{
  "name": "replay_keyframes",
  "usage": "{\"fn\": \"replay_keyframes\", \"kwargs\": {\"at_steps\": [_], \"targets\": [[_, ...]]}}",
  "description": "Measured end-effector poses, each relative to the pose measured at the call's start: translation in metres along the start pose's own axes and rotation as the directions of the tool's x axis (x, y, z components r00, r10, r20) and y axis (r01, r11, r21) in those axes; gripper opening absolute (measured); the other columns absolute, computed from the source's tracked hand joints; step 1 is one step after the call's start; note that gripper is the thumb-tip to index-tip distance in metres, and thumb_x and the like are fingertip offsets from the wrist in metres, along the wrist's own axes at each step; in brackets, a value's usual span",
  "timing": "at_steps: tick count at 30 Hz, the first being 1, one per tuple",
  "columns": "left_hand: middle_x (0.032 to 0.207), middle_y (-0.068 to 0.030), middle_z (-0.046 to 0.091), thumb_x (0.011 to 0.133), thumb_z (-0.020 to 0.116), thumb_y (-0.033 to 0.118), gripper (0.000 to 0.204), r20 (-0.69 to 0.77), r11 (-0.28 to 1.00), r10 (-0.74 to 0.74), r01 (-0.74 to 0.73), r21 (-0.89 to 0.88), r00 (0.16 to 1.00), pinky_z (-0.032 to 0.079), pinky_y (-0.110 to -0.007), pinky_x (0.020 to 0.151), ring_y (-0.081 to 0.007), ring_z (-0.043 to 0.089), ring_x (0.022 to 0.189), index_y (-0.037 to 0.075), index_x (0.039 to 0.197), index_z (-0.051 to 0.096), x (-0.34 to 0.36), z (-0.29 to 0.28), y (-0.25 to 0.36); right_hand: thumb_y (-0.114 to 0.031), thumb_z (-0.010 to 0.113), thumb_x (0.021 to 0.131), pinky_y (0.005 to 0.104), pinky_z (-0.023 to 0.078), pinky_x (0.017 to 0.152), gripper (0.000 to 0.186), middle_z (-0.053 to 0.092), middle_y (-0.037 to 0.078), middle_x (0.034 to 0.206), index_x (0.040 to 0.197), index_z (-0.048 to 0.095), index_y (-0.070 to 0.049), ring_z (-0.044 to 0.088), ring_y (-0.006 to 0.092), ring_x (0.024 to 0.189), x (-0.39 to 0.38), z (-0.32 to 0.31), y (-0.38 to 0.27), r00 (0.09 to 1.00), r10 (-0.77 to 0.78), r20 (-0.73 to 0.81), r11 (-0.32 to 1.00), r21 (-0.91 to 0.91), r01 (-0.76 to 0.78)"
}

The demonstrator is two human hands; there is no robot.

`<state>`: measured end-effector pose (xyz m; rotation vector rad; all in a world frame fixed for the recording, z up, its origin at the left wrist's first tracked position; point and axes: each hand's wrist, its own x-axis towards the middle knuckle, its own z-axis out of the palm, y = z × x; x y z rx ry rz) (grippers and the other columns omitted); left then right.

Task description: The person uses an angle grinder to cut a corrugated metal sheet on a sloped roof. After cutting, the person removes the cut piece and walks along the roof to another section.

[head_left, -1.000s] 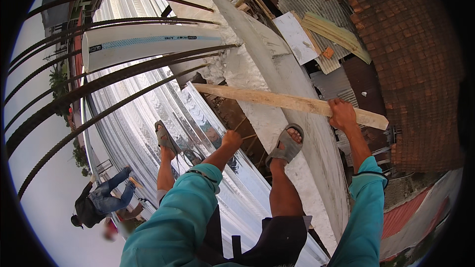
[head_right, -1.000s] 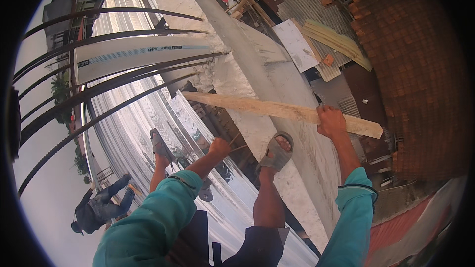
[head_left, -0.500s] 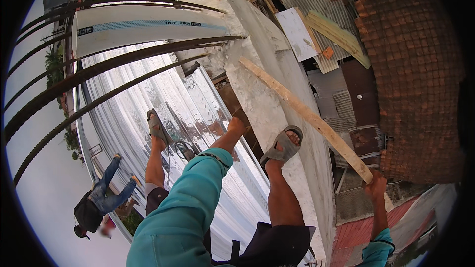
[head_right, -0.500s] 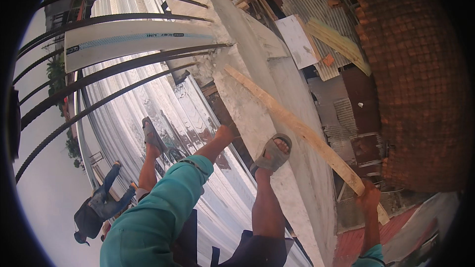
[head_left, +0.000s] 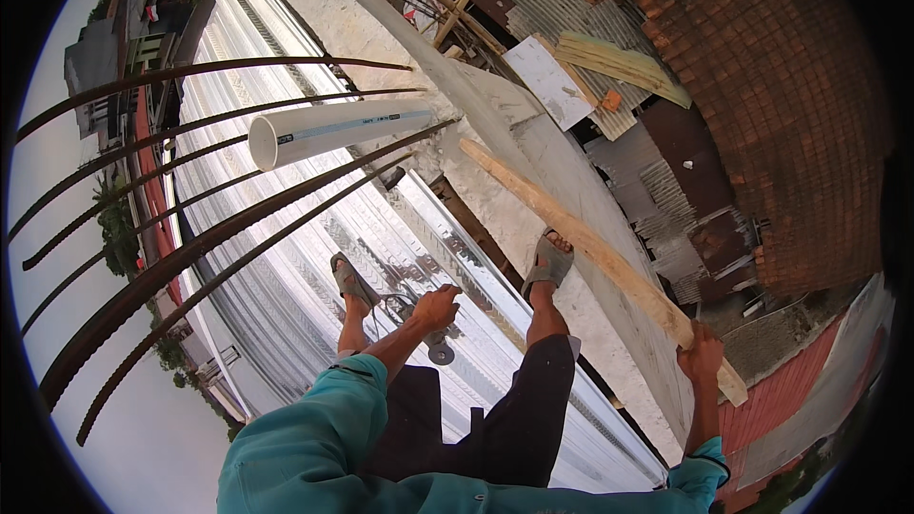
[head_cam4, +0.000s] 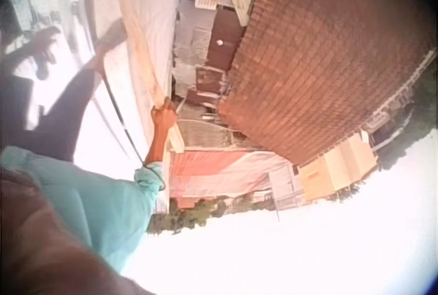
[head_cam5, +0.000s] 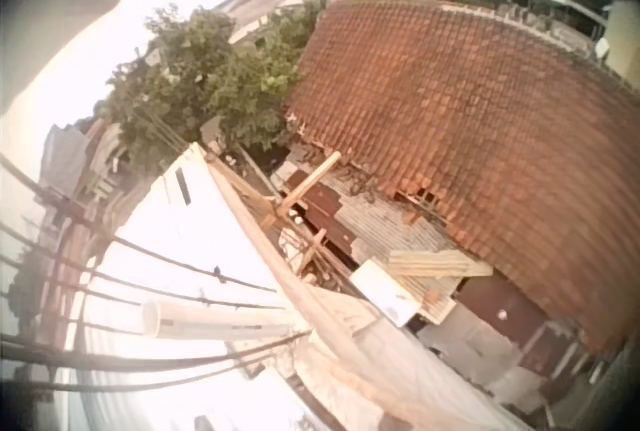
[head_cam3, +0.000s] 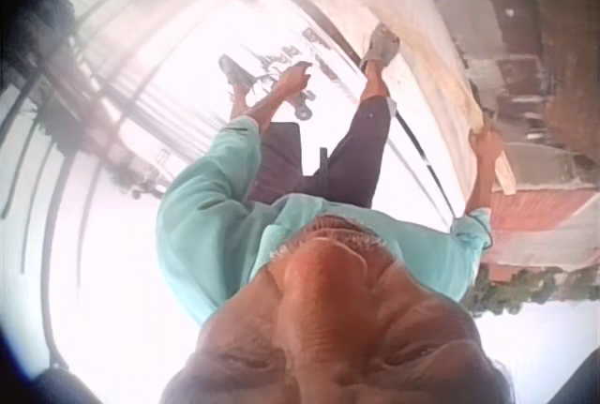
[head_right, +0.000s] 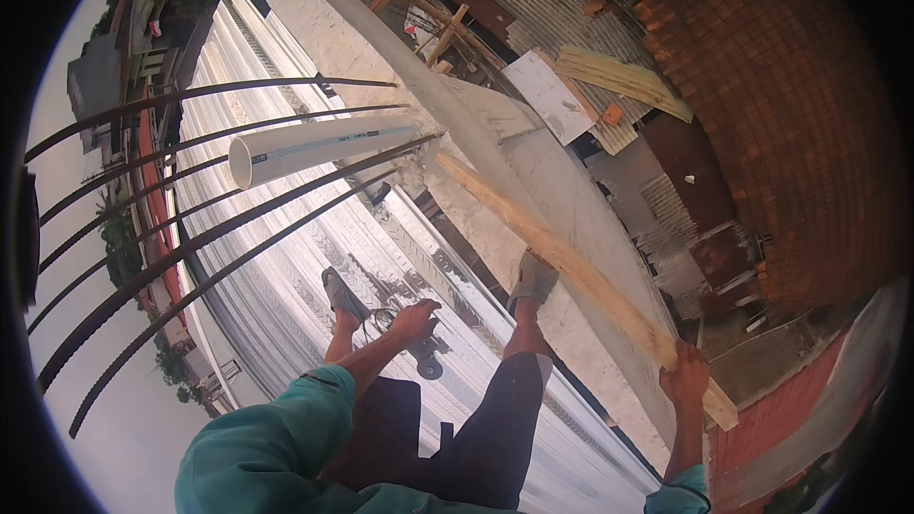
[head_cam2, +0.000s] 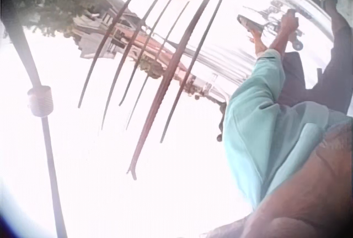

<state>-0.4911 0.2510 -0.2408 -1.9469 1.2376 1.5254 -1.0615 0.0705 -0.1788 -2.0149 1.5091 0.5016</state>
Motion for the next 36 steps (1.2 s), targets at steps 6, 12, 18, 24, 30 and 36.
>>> {"fn": "replay_keyframes", "kwargs": {"at_steps": [6, 12, 18, 24, 30, 36], "targets": [[0.107, -0.019, 0.071, 0.076, 0.064, 0.01, 0.038, -0.132, 0.991, -0.125, 0.131, 0.033, 0.983, 0.053, -0.042, 0.092, -0.0375, 0.066, 0.104, 0.007, 0.113, 0.07, -0.171, -0.102, 0.021, -0.009, 0.069, 0.064, 0.0449, 0.052, 0.083, 0.041, 0.064, 0.016, 0.098, 0.104, 0.059, -0.002, 0.064, 0.0326, 0.094, -0.025, -0.132, -0.083, 0.999, -0.023, 0.03, 0.974, -0.225, 0.029], [0.11, -0.0195, 0.07, 0.073, 0.064, 0.007, 0.039, -0.235, 0.997, 0.0, 0.017, 0.071, 0.972, 0.055, -0.04, 0.086, -0.0327, 0.07, 0.094, 0.006, 0.112, 0.07, -0.218, -0.165, 0.001, -0.011, 0.067, 0.074, 0.0473, 0.053, 0.087, 0.029, 0.07, 0.018, 0.094, 0.1, 0.07, 0.001, 0.068, 0.0316, 0.092, -0.023, -0.232, -0.175, 0.979, -0.197, -0.048, 0.877, -0.455, 0.154], [0.118, -0.0226, 0.066, 0.073, 0.062, 0.006, 0.048, -0.177, 0.997, 0.071, -0.07, 0.015, 0.982, 0.056, -0.041, 0.087, -0.0337, 0.07, 0.096, 0.009, 0.12, 0.067, -0.28, -0.213, 0.03, -0.015, 0.069, 0.077, 0.0497, 0.053, 0.086, 0.019, 0.073, 0.014, 0.09, 0.092, 0.075, -0.006, 0.07, 0.0316, 0.089, -0.047, -0.29, -0.273, 0.941, -0.336, -0.05, 0.738, -0.635, 0.229], [0.162, -0.0189, 0.017, 0.086, 0.061, 0.056, 0.071, -0.203, 0.92, -0.054, 0.128, 0.37, 0.978, 0.021, -0.07, 0.112, -0.0437, 0.019, 0.147, 0.022, 0.147, 0.044, -0.371, -0.198, 0.015, -0.016, 0.07, 0.077, 0.0502, 0.053, 0.085, 0.017, 0.073, 0.012, 0.089, 0.091, 0.075, -0.007, 0.07, 0.0307, 0.091, -0.083, -0.32, -0.339, 0.93, -0.367, 0.017, 0.733, -0.61, 0.301], [0.159, -0.0233, 0.023, 0.087, 0.057, 0.061, 0.082, -0.133, 0.869, -0.45, 0.398, -0.294, 0.883, 0.023, -0.062, 0.115, -0.0425, 0.025, 0.146, 0.016, 0.152, 0.036, -0.459, -0.136, -0.078, -0.017, 0.071, 0.073, 0.0474, 0.054, 0.076, 0.024, 0.07, 0.017, 0.089, 0.092, 0.068, -0.002, 0.07, 0.0345, 0.084, -0.11, -0.294, -0.379, 0.906, -0.423, 0.027, 0.764, -0.527, 0.373], [0.148, -0.0293, 0.04, 0.083, 0.067, 0.053, 0.088, -0.369, 0.241, -0.686, -0.282, -0.928, 0.627, 0.031, -0.041, 0.115, -0.0394, 0.038, 0.139, -0.005, 0.143, 0.042, -0.449, -0.061, -0.156, -0.03, 0.075, 0.071, 0.0484, 0.056, 0.074, 0.038, 0.07, 0.02, 0.087, 0.094, 0.065, -0.002, 0.071, 0.038, 0.082, -0.145, -0.278, -0.473, 0.902, -0.415, 0.117, 0.79, -0.445, 0.421]]}}
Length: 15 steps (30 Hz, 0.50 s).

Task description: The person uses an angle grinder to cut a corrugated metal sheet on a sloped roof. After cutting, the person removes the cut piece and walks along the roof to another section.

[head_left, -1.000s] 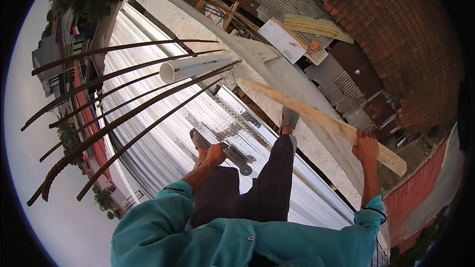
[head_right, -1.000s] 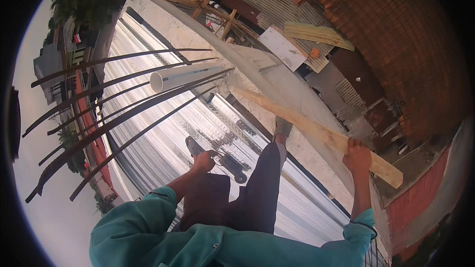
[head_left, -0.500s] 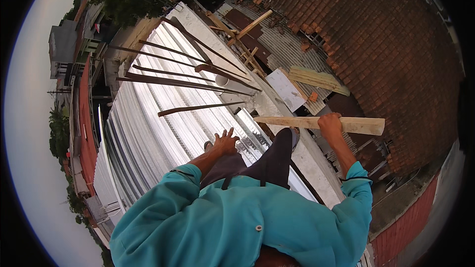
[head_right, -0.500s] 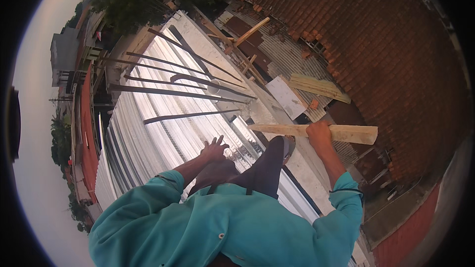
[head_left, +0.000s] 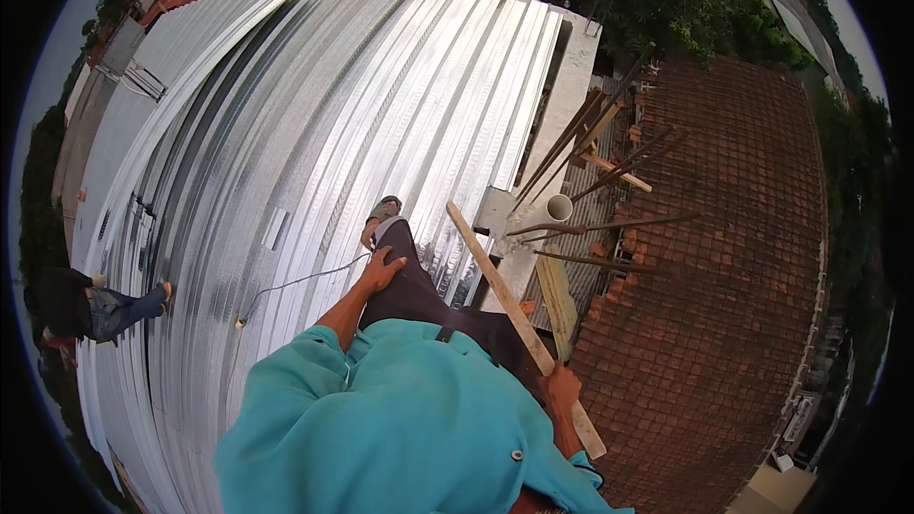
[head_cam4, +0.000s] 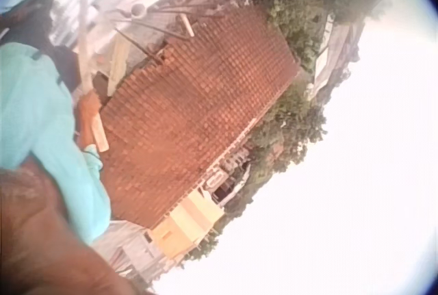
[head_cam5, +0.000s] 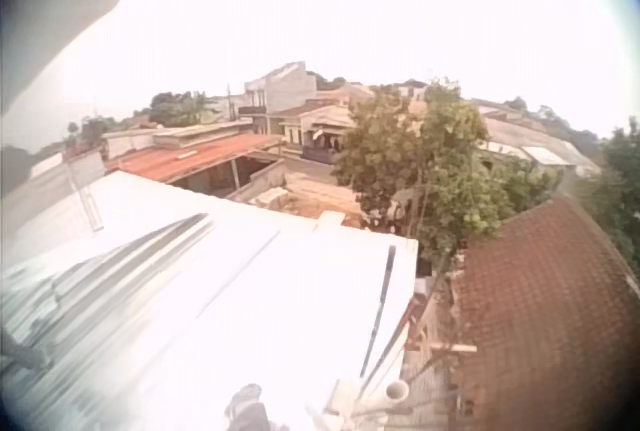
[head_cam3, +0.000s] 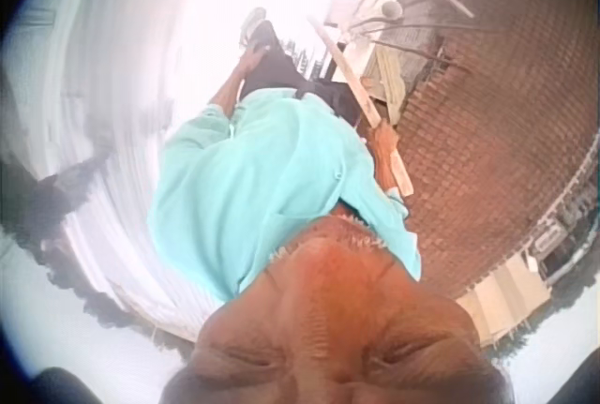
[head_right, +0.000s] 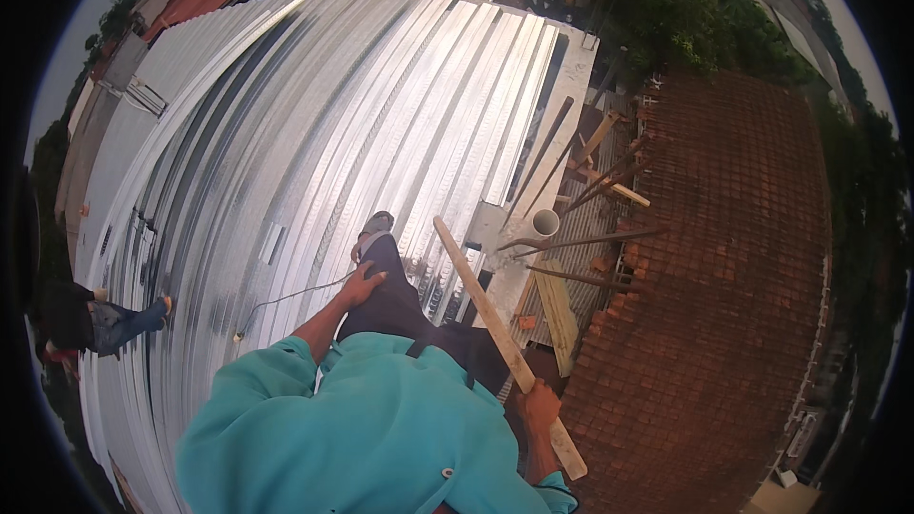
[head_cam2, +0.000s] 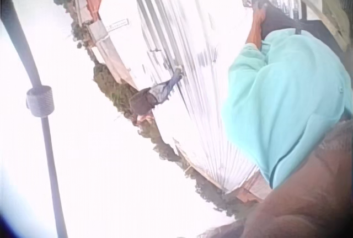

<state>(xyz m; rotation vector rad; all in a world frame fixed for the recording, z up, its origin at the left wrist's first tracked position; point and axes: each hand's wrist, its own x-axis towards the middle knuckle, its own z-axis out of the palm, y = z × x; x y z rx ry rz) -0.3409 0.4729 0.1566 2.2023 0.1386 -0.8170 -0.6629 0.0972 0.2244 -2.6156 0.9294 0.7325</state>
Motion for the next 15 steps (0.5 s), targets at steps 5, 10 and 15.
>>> {"fn": "replay_keyframes", "kwargs": {"at_steps": [5, 10, 15], "targets": [[0.148, -0.0267, 0.041, 0.083, 0.068, 0.049, 0.08, -0.089, 0.989, -0.131, 0.124, -0.077, 0.987, 0.032, -0.041, 0.114, -0.0385, 0.041, 0.137, -0.001, 0.142, 0.046, 0.051, -0.021, -0.06, -0.036, 0.078, 0.07, 0.0486, 0.056, 0.077, 0.044, 0.071, 0.02, 0.091, 0.098, 0.066, -0.005, 0.07, 0.0397, 0.088, 0.034, -0.018, -0.112, 0.988, 0.06, 0.145, 0.998, -0.031, -0.056], [0.137, -0.026, 0.054, 0.084, 0.066, 0.05, 0.075, -0.059, 0.955, -0.179, 0.159, -0.25, 0.982, 0.04, -0.042, 0.107, -0.0373, 0.052, 0.129, 0.002, 0.14, 0.05, 0.15, -0.08, -0.069, -0.042, 0.08, 0.068, 0.0489, 0.054, 0.082, 0.056, 0.072, 0.019, 0.1, 0.113, 0.07, -0.009, 0.069, 0.0391, 0.094, 0.095, -0.038, -0.251, 0.988, 0.104, 0.117, 0.989, 0.09, -0.115], [0.132, -0.0248, 0.059, 0.087, 0.063, 0.047, 0.065, -0.104, 0.977, -0.184, 0.17, -0.125, 0.977, 0.043, -0.041, 0.104, -0.0356, 0.056, 0.124, -0.001, 0.131, 0.059, 0.294, -0.216, -0.157, -0.038, 0.082, 0.068, 0.048, 0.052, 0.087, 0.051, 0.073, 0.018, 0.096, 0.108, 0.073, -0.008, 0.069, 0.0387, 0.095, 0.214, -0.066, -0.429, 0.993, 0.002, 0.118, 0.997, 0.078, -0.011]]}}
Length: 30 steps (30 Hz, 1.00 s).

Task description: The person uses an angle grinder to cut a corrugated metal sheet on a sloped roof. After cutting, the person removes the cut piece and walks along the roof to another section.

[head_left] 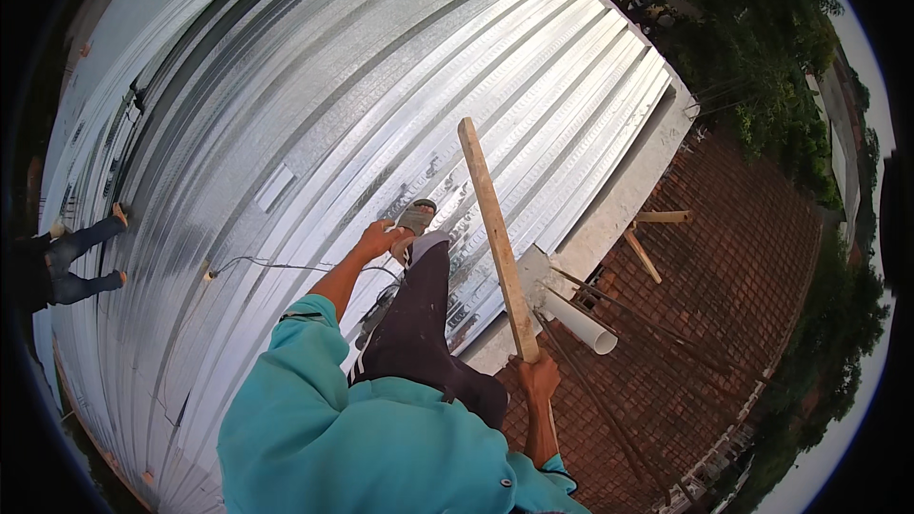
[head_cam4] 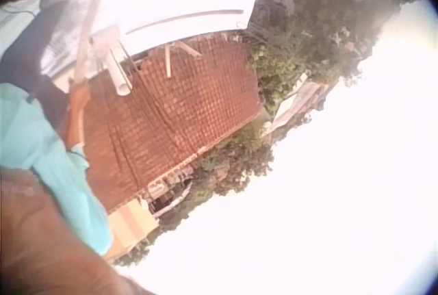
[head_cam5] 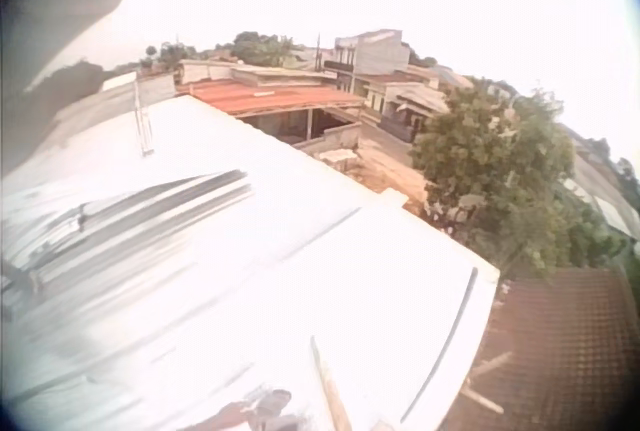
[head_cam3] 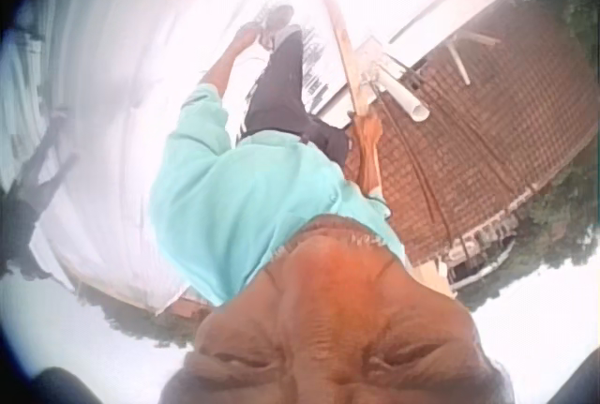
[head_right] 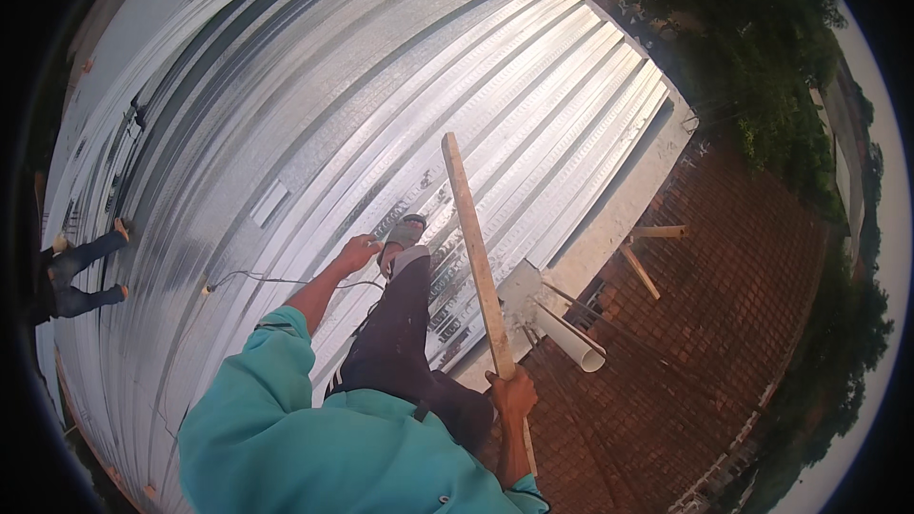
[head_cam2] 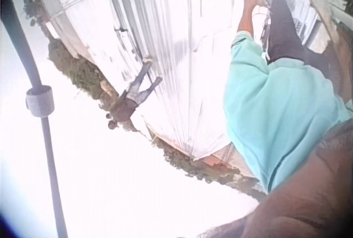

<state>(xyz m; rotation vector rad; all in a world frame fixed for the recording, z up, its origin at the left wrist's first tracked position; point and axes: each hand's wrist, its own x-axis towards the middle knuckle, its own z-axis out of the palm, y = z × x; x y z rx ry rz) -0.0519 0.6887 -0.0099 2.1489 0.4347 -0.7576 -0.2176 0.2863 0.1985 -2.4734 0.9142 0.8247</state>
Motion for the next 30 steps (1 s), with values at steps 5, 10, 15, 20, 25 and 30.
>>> {"fn": "replay_keyframes", "kwargs": {"at_steps": [5, 10, 15, 20, 25, 30], "targets": [[0.119, -0.0222, 0.067, 0.088, 0.065, 0.039, 0.055, -0.057, 0.991, 0.128, -0.125, 0.055, 0.99, 0.049, -0.039, 0.097, -0.0319, 0.063, 0.114, 0.0, 0.127, 0.061, 0.084, -0.194, 0.058, -0.037, 0.081, 0.066, 0.0461, 0.052, 0.084, 0.054, 0.073, 0.019, 0.096, 0.109, 0.072, -0.006, 0.07, 0.0369, 0.092, 0.062, -0.085, -0.157, 1.0, 0.011, -0.001, 1.0, -0.004, -0.011], [0.105, -0.0196, 0.072, 0.086, 0.067, 0.031, 0.047, -0.328, 0.951, -0.135, 0.029, -0.309, 0.935, 0.053, -0.035, 0.083, -0.0249, 0.07, 0.092, 0.0, 0.121, 0.065, 0.081, -0.301, 0.048, -0.036, 0.082, 0.066, 0.0466, 0.052, 0.083, 0.051, 0.073, 0.021, 0.097, 0.105, 0.073, -0.004, 0.07, 0.0383, 0.093, 0.075, -0.136, -0.261, 0.999, -0.018, -0.027, 0.998, -0.059, 0.017], [0.086, -0.0093, 0.067, 0.087, 0.068, 0.025, 0.04, -0.206, 0.807, -0.452, 0.299, -0.509, 0.868, 0.045, -0.029, 0.047, -0.0153, 0.063, 0.064, 0.003, 0.119, 0.065, 0.017, -0.307, -0.012, -0.038, 0.082, 0.066, 0.0446, 0.053, 0.082, 0.051, 0.074, 0.019, 0.093, 0.102, 0.075, -0.002, 0.072, 0.034, 0.088, 0.091, -0.18, -0.328, 1.0, 0.019, 0.009, 0.998, -0.066, -0.018], [0.076, -0.0097, 0.067, 0.083, 0.07, 0.025, 0.035, -0.054, 0.684, -0.555, 0.418, -0.598, 0.83, 0.045, -0.031, 0.046, -0.0171, 0.062, 0.058, 0.002, 0.109, 0.07, -0.076, -0.317, -0.01, -0.036, 0.083, 0.065, 0.0424, 0.055, 0.075, 0.052, 0.073, 0.018, 0.087, 0.097, 0.072, 0.004, 0.072, 0.0321, 0.081, 0.127, -0.198, -0.394, 0.992, 0.073, 0.105, 0.997, -0.018, -0.071], [0.079, -0.0031, 0.062, 0.085, 0.069, 0.02, 0.028, 0.011, 0.548, -0.606, 0.428, -0.719, 0.796, 0.037, -0.026, 0.042, -0.0136, 0.057, 0.056, 0.005, 0.108, 0.067, -0.082, -0.418, -0.003, -0.033, 0.083, 0.066, 0.0404, 0.054, 0.065, 0.051, 0.071, 0.017, 0.082, 0.091, 0.069, 0.009, 0.071, 0.0281, 0.073, 0.236, -0.12, -0.403, 0.954, -0.115, 0.277, 0.981, 0.181, 0.066], [0.087, -0.0067, 0.065, 0.089, 0.065, 0.02, 0.039, -0.397, 0.71, -0.582, 0.207, -0.673, 0.71, 0.045, -0.029, 0.054, -0.0158, 0.062, 0.067, -0.001, 0.122, 0.062, 0.032, -0.605, 0.037, -0.031, 0.082, 0.068, 0.0395, 0.054, 0.063, 0.055, 0.069, 0.019, 0.084, 0.097, 0.065, 0.012, 0.07, 0.0288, 0.075, 0.27, -0.105, -0.53, 0.934, 0.048, 0.353, 0.927, 0.332, -0.173]]}}
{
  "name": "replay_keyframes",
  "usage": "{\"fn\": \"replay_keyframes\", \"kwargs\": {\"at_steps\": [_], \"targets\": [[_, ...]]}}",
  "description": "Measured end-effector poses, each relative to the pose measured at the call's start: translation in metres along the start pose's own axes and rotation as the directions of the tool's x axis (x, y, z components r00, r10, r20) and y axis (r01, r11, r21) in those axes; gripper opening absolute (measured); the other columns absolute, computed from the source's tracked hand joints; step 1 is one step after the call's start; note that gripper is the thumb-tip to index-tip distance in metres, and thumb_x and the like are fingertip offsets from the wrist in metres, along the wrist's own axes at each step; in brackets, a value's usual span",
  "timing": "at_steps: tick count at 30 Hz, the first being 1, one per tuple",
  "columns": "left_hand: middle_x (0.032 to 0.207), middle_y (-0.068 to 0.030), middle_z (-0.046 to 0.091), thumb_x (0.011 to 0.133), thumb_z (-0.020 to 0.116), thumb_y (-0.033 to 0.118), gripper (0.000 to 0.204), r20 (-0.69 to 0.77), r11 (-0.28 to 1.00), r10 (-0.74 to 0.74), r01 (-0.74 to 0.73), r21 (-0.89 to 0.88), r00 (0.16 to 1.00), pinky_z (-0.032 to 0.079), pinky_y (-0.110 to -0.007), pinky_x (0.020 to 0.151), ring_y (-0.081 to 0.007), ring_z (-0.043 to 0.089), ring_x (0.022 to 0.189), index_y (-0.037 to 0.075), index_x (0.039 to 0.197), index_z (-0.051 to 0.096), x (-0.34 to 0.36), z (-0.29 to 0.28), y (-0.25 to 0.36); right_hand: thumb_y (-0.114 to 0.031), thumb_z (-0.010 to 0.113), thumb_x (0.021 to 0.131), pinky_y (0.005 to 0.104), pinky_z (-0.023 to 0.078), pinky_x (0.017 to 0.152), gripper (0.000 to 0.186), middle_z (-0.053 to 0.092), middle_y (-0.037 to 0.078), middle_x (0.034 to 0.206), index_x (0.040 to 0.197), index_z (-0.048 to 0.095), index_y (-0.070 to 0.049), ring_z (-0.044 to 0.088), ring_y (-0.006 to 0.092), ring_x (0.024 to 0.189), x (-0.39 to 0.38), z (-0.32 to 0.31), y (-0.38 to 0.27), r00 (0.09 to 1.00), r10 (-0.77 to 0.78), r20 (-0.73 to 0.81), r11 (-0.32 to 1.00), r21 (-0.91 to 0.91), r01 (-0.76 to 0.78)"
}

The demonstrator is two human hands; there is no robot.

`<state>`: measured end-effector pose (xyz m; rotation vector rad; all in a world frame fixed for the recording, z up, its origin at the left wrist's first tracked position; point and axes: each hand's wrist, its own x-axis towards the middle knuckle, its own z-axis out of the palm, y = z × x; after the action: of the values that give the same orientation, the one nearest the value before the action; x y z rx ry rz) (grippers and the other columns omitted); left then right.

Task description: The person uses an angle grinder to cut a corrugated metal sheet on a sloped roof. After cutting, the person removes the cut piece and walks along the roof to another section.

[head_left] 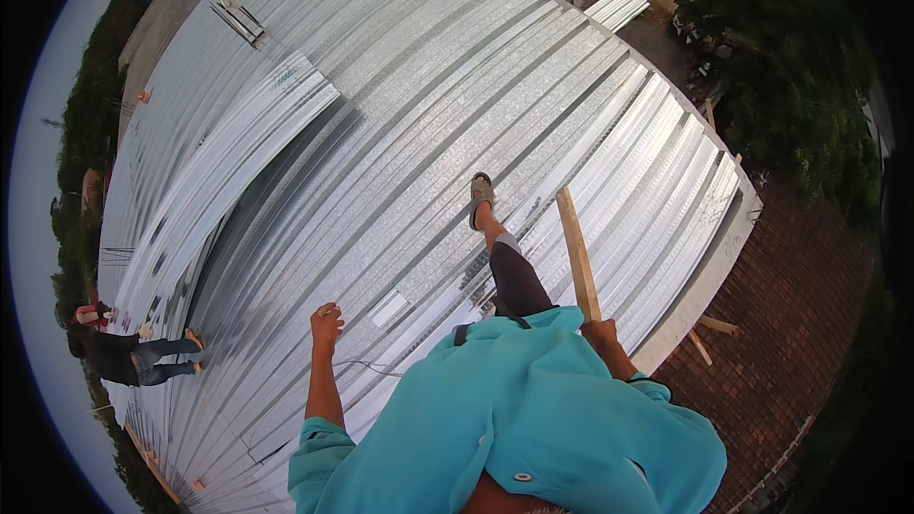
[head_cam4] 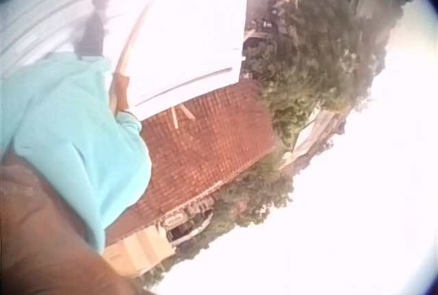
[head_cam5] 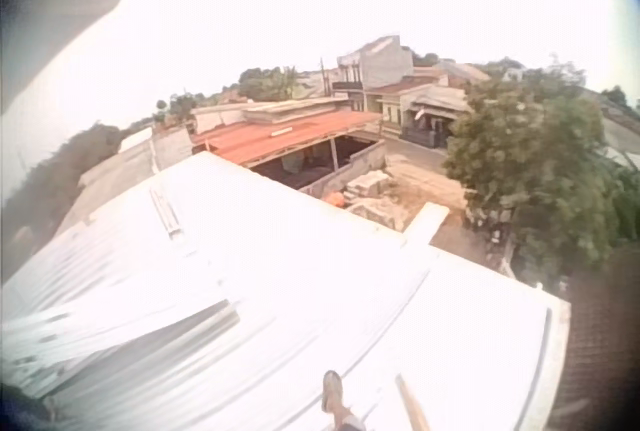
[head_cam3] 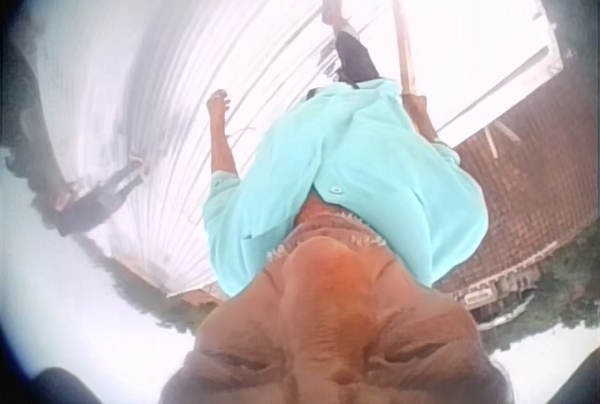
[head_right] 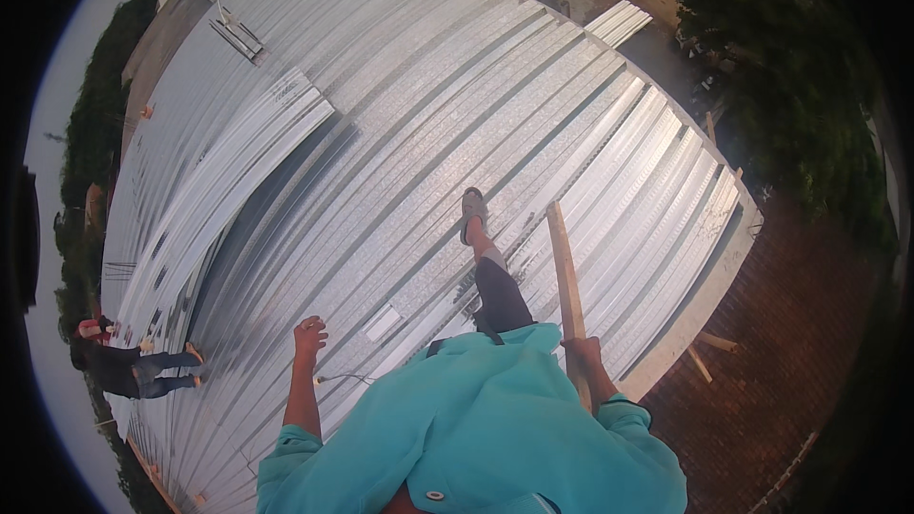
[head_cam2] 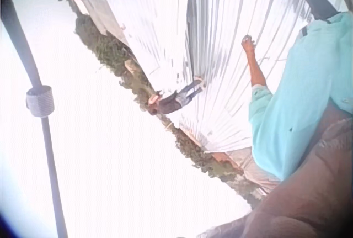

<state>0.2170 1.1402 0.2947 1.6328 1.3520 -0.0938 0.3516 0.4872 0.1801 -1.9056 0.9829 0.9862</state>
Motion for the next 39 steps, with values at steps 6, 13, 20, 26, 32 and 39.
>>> {"fn": "replay_keyframes", "kwargs": {"at_steps": [6, 13, 20, 26, 32, 39], "targets": [[0.095, -0.0123, 0.069, 0.086, 0.064, 0.02, 0.044, 0.115, 0.917, 0.392, -0.397, 0.026, 0.913, 0.05, -0.032, 0.06, -0.0186, 0.067, 0.077, -0.004, 0.123, 0.062, 0.231, 0.151, 0.347, -0.042, 0.089, 0.06, 0.0417, 0.056, 0.078, 0.074, 0.071, 0.018, 0.098, 0.108, 0.06, 0.006, 0.071, 0.0317, 0.089, 0.108, 0.038, -0.179, 0.992, -0.072, -0.108, 0.958, -0.284, 0.038], [0.11, -0.0158, 0.068, 0.095, 0.064, 0.022, 0.042, 0.678, 0.76, 0.411, -0.639, 0.115, 0.61, 0.05, -0.033, 0.09, -0.021, 0.065, 0.099, -0.005, 0.126, 0.059, 0.287, 0.346, 0.486, -0.051, 0.083, 0.064, 0.0433, 0.056, 0.081, 0.072, 0.072, 0.019, 0.1, 0.108, 0.069, 0.004, 0.071, 0.0327, 0.091, 0.179, 0.044, -0.38, 0.993, -0.022, -0.112, 0.958, -0.285, -0.011], [0.089, -0.0079, 0.066, 0.091, 0.063, 0.021, 0.024, 0.191, 0.557, -0.593, 0.227, 0.799, 0.783, 0.053, -0.035, 0.065, -0.0253, 0.069, 0.079, 0.006, 0.11, 0.064, 0.413, 0.198, 0.318, -0.029, 0.071, 0.073, 0.0456, 0.056, 0.078, 0.034, 0.071, 0.02, 0.092, 0.092, 0.069, -0.001, 0.071, 0.0363, 0.086, 0.31, 0.118, -0.592, 0.919, -0.36, -0.161, 0.909, -0.284, 0.306], [0.106, -0.0078, 0.069, 0.097, 0.055, 0.024, 0.035, 0.397, 0.615, -0.53, 0.016, 0.789, 0.75, 0.052, -0.036, 0.057, -0.0215, 0.068, 0.075, 0.013, 0.129, 0.06, 0.5, 0.218, 0.375, -0.019, 0.069, 0.072, 0.0445, 0.055, 0.069, 0.023, 0.07, 0.017, 0.08, 0.087, 0.067, -0.002, 0.071, 0.0349, 0.075, 0.39, 0.214, -0.754, 0.779, -0.533, -0.331, 0.846, -0.216, 0.487], [0.109, -0.0184, 0.067, 0.093, 0.062, 0.021, 0.044, 0.648, 0.757, -0.161, -0.328, 0.565, 0.744, 0.056, -0.039, 0.074, -0.0292, 0.07, 0.09, -0.002, 0.128, 0.053, 0.522, 0.427, 0.542, -0.023, 0.071, 0.075, 0.0537, 0.045, 0.093, 0.05, 0.059, 0.022, 0.118, 0.119, 0.061, -0.001, 0.056, 0.0379, 0.113, 0.458, 0.265, -0.869, 0.436, -0.776, -0.456, 0.627, -0.48, 0.614], [0.11, -0.0222, 0.066, 0.093, 0.06, 0.019, 0.047, 0.704, 0.698, -0.263, -0.374, 0.611, 0.66, 0.058, -0.043, 0.072, -0.034, 0.07, 0.089, -0.003, 0.133, 0.049, 0.535, 0.502, 0.602, -0.023, 0.072, 0.073, 0.0565, 0.036, 0.101, 0.046, 0.058, 0.019, 0.121, 0.114, 0.064, -0.003, 0.05, 0.0326, 0.122, 0.397, 0.231, -0.776, 0.846, -0.376, -0.379, 0.919, -0.038, 0.392]]}}
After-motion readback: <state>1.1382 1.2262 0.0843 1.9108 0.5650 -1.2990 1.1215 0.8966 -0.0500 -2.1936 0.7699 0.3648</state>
